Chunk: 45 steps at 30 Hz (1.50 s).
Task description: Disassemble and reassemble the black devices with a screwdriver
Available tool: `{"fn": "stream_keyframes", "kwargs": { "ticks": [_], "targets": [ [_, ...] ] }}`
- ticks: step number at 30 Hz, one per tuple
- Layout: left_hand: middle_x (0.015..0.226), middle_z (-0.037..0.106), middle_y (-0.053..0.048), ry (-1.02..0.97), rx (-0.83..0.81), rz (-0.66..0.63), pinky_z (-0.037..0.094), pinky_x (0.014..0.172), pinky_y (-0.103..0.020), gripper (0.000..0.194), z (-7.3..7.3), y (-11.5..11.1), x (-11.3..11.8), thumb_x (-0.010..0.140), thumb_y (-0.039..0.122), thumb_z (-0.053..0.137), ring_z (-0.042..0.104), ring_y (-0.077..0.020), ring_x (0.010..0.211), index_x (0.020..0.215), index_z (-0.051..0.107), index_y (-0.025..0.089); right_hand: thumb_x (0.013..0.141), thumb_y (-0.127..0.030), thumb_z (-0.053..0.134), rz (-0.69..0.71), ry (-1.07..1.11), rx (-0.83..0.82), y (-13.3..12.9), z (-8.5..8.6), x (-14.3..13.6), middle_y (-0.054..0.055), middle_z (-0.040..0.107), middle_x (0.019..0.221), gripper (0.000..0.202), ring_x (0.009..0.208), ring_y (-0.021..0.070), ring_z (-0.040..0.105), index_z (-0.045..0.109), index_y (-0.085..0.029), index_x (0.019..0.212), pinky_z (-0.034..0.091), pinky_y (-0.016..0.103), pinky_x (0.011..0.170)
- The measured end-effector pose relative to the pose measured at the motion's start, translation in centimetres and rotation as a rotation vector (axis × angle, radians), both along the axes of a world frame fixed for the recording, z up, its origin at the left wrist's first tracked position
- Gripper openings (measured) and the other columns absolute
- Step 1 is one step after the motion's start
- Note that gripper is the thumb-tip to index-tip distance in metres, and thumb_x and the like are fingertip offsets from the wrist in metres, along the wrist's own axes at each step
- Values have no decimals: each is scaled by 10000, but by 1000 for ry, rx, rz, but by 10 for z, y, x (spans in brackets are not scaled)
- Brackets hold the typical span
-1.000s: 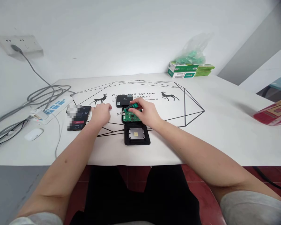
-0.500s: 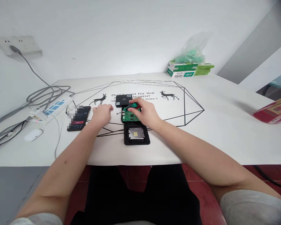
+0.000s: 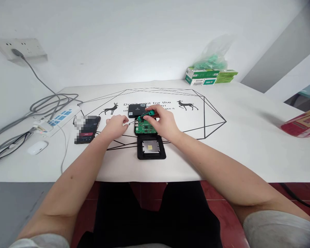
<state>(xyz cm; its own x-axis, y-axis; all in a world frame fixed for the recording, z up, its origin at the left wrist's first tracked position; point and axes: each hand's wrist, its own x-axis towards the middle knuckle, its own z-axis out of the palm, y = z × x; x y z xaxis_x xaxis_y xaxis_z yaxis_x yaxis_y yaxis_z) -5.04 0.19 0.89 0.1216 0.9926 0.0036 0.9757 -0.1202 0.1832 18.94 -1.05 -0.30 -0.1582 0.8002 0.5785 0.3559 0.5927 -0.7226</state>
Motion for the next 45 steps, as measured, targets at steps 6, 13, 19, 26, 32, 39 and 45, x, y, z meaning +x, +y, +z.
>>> {"fn": "stream_keyframes", "kwargs": {
  "ticks": [6,13,19,26,32,39,45],
  "targets": [
    [1277,784,-115,13,36,-6,469,1078,-536,238,-3,2,7,1014,388,614,671,-369,1261,1095,787,246,938,-400,755,-18,27,0,-1,3,1,61,823,1148,235,923,227,772,701,-262,1120,661,476,954],
    [1169,813,-101,22,70,9,471,1046,-518,216,-9,8,5,1015,319,590,682,-350,1196,972,790,251,917,-401,763,-37,50,18,-3,6,1,52,826,1119,244,891,226,775,700,-264,1108,658,467,927],
    [1280,768,-116,41,122,27,452,1076,-523,205,-15,9,3,1020,354,614,597,-389,1337,1080,793,273,917,-399,749,-37,73,27,-3,10,4,47,819,1098,234,911,227,775,696,-263,1099,663,469,936],
    [1316,766,-72,-90,108,-12,433,1107,-512,206,-9,7,4,1024,359,629,601,-348,1344,1127,794,289,922,-425,745,-59,96,46,-2,12,6,44,797,1055,244,897,223,751,676,-263,1090,662,476,918],
    [1243,789,-57,-106,131,-33,430,1094,-500,176,-7,6,5,1012,291,615,642,-319,1286,1031,789,275,922,-422,740,-64,102,57,-3,13,6,38,800,1055,237,874,211,742,665,-265,1083,659,468,905],
    [1267,794,-53,-175,110,-45,422,1128,-497,158,-4,3,6,1008,355,659,663,-316,1271,1061,783,273,918,-428,748,-79,115,59,-2,13,7,46,795,1075,249,869,212,741,657,-261,1079,649,471,904],
    [1234,809,-36,-169,123,-46,427,1126,-488,148,-2,2,7,1008,289,648,674,-310,1257,1019,795,280,917,-416,748,-75,128,58,-3,14,8,44,793,1064,241,861,209,735,653,-261,1076,643,467,899]
  ]
}}
